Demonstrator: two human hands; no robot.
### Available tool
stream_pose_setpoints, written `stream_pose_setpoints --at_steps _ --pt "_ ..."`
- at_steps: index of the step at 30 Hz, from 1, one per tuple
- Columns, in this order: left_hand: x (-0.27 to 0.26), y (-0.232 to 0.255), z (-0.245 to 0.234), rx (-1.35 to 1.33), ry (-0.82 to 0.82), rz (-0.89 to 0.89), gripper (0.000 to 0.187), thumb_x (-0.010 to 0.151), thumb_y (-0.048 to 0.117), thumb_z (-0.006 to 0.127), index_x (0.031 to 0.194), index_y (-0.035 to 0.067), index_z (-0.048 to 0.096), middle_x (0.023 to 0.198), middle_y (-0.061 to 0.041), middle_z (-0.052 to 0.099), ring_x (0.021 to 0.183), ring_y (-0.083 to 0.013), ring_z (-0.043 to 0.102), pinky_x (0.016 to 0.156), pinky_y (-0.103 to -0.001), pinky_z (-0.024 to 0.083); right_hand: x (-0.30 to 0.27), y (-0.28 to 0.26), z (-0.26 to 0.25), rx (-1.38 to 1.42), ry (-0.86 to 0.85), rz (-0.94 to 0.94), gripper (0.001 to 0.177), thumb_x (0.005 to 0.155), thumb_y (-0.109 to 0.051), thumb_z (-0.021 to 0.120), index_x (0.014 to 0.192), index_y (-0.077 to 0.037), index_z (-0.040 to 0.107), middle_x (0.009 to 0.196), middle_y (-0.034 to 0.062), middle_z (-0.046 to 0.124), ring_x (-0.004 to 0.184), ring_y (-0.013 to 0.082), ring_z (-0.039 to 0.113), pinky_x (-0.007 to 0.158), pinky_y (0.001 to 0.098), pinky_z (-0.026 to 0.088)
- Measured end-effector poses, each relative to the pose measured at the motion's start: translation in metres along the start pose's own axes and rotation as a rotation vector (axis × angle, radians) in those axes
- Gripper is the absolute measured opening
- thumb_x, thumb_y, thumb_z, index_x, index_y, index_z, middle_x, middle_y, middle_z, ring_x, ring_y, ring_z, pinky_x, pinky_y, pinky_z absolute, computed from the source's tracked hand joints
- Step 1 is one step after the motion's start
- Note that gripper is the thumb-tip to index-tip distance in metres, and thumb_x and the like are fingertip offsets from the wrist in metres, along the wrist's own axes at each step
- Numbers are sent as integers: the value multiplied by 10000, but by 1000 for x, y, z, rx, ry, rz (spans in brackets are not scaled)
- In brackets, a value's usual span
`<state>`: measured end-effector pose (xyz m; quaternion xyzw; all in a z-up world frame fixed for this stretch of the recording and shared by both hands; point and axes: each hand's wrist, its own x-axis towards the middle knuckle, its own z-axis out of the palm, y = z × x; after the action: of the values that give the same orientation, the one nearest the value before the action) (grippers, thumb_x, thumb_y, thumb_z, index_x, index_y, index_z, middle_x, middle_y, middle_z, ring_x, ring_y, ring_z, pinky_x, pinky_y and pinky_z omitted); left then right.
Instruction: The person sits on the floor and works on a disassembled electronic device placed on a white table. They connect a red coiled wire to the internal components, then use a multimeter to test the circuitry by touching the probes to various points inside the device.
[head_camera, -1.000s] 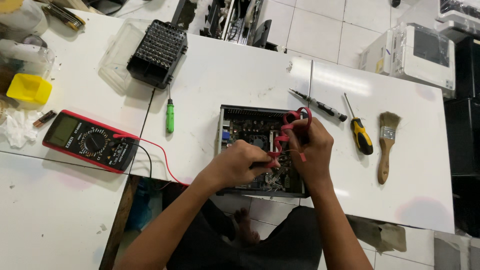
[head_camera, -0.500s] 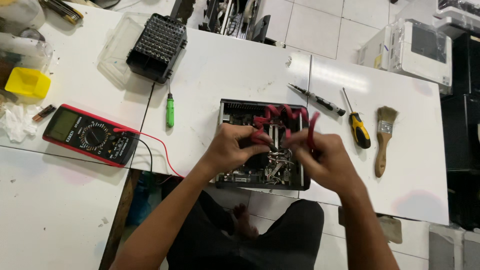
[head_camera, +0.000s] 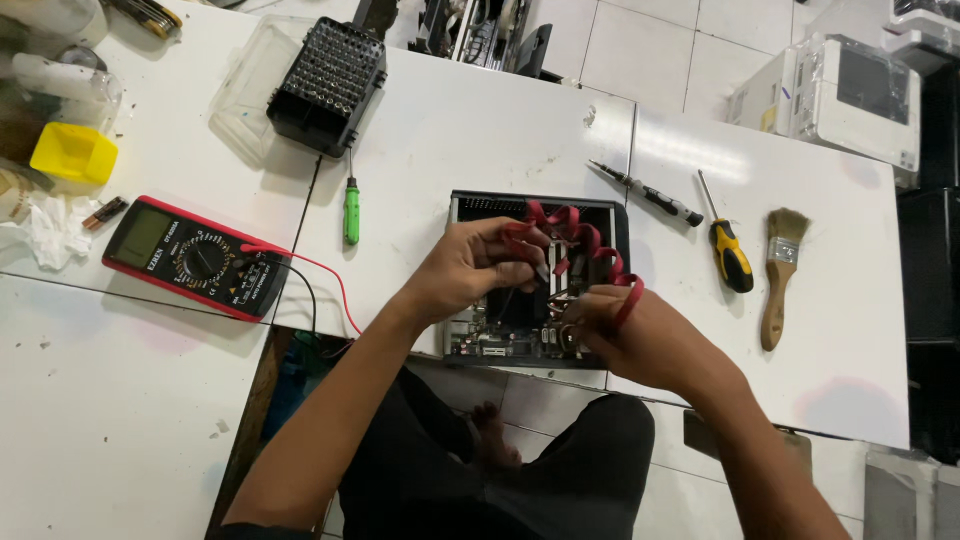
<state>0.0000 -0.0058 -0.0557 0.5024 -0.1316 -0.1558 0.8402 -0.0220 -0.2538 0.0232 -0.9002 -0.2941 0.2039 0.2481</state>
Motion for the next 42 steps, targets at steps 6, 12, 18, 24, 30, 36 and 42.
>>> stream_pose_setpoints --at_steps 6,12,18,24,30,36,42 --pt "2 -7 -3 -85 -135 -42 398 995 41 769 1377 -17 672 1116 -202 805 979 -248 798 864 -384 697 -16 48 36 -104 377 -4 138 875 -146 842 1008 -168 816 766 33 715 682 238 716 703 322 572" --pt "0 -9 -1 -105 -137 -58 416 974 62 798 1361 -27 676 1113 -192 814 972 -229 806 857 -347 699 -10 61 56 -152 559 -22 171 895 -154 876 1057 -186 832 775 35 728 643 227 689 688 302 553" --pt "1 -7 1 -18 -169 -58 400 956 46 808 1333 -19 693 1101 -196 811 980 -239 801 858 -369 690 -7 58 56 8 617 -3 190 843 -41 865 1006 -136 839 751 92 712 601 276 664 607 325 531" --pt "2 -2 7 4 -167 -74 404 961 56 805 1341 -21 694 1100 -197 813 992 -242 800 862 -387 691 -8 65 62 53 655 12 198 827 -30 857 985 -148 847 769 88 714 588 279 646 586 326 515" --pt "5 -10 0 -137 -143 -133 484 958 67 806 1403 -32 643 1079 -186 814 923 -207 809 823 -318 694 -7 56 56 69 644 4 155 857 3 830 986 -82 840 749 142 699 584 310 631 563 341 482" --pt "5 -11 -2 -158 -135 -154 518 954 65 813 1421 -57 625 1088 -227 806 906 -237 814 797 -337 702 -8 66 63 48 660 -17 159 852 -19 838 982 -110 838 761 128 704 583 314 633 560 350 491" --pt "4 -8 0 -192 -118 -164 502 945 55 816 1397 -59 630 1068 -211 810 895 -225 819 791 -315 707 -7 59 57 31 640 -8 140 870 -6 823 979 -91 836 745 129 701 573 304 621 543 341 461"
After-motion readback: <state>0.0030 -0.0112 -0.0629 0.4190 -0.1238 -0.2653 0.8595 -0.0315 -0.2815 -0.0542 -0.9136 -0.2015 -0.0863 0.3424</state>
